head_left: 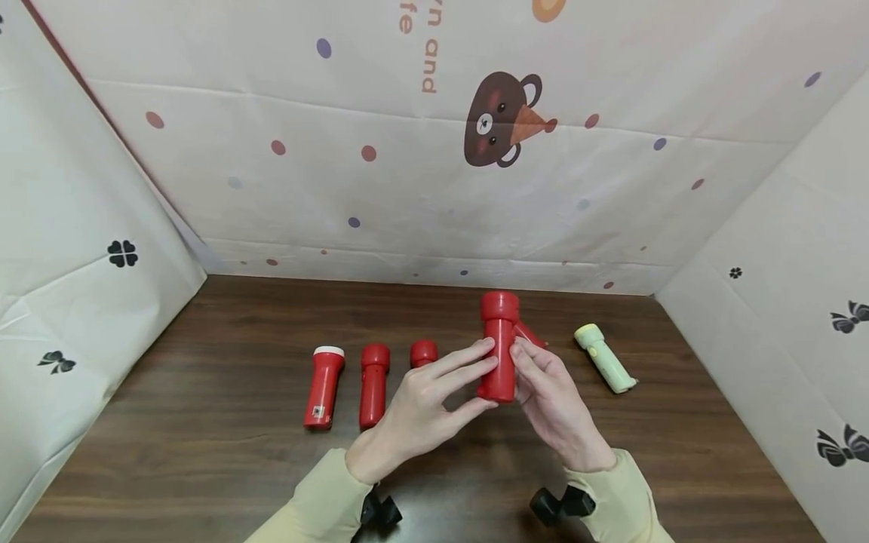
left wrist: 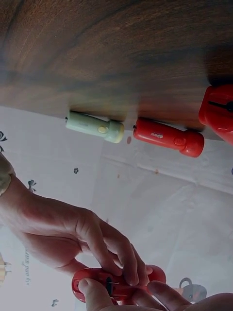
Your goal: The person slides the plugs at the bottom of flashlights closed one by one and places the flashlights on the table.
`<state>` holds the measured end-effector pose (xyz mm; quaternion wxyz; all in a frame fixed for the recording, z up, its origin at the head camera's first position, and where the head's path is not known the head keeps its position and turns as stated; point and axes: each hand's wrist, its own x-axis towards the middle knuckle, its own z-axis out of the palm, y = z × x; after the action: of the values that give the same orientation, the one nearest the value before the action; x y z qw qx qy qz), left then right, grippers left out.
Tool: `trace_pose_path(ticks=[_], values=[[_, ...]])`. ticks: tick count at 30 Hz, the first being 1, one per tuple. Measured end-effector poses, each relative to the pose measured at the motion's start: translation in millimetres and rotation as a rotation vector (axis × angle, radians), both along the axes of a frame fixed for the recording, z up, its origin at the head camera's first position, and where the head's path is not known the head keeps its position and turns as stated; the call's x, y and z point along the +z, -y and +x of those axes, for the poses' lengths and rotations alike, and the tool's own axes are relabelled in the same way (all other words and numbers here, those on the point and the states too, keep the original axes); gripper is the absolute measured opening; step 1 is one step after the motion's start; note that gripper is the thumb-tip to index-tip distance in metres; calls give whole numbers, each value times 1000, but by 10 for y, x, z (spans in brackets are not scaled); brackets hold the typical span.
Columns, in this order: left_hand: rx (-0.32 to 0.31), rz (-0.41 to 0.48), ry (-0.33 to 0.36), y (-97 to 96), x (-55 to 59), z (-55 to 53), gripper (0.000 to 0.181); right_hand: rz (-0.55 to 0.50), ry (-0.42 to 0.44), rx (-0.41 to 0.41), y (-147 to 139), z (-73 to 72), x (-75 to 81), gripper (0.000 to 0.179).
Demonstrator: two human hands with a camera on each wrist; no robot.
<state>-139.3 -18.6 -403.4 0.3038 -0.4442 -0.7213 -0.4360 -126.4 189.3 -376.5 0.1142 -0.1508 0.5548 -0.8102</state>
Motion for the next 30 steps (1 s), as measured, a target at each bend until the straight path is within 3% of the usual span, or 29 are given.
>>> trace_pose_path(ticks=[19,30], values=[[27,20,0,-16,-3,30,56,12,24,-32,37,38,-1,28],[44,33,-16,-22,14,33,58,63,59,-99,70,47,12,25]])
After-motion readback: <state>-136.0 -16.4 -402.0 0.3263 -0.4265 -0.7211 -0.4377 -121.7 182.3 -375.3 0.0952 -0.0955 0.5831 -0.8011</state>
